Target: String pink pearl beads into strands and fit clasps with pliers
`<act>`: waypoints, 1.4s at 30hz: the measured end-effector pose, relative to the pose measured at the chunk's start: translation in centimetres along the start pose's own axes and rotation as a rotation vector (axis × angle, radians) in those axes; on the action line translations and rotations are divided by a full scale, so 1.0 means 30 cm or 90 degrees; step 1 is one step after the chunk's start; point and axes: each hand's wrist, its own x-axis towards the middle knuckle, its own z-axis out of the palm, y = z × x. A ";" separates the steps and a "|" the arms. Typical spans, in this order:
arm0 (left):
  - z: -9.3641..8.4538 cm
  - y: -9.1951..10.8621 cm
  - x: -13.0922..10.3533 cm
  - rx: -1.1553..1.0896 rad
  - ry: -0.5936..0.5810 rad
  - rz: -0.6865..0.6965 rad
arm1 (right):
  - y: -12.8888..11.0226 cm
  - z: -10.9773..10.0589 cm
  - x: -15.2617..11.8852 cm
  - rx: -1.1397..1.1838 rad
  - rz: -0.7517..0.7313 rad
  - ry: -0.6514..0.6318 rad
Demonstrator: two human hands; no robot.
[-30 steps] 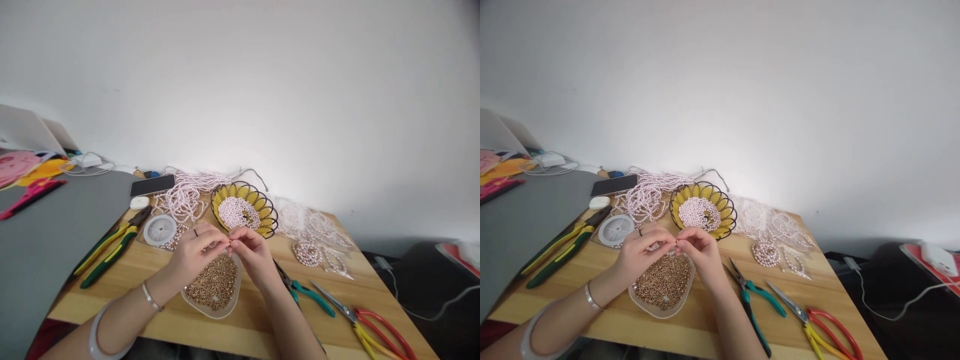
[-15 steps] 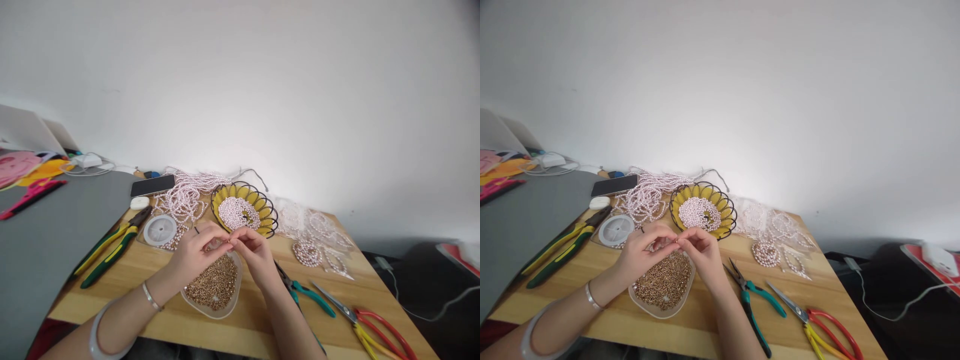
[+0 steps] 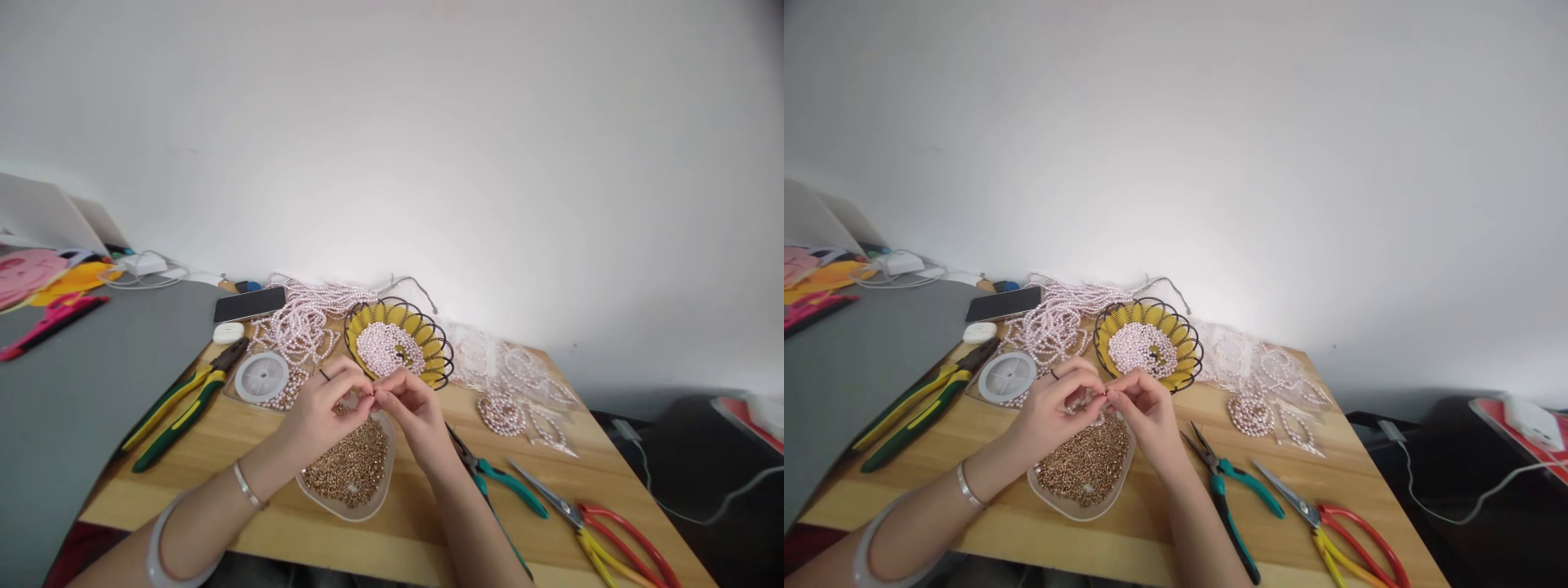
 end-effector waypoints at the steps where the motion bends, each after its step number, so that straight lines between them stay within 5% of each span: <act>1: -0.001 0.002 0.000 0.000 -0.008 -0.003 | -0.003 0.001 -0.001 -0.004 0.001 -0.004; 19: 0.000 0.009 -0.001 -0.006 -0.082 -0.072 | 0.022 0.015 -0.018 -0.106 -0.038 -0.023; 42: 0.000 -0.004 -0.001 0.010 -0.056 -0.101 | 0.025 0.010 -0.002 -0.114 -0.118 0.035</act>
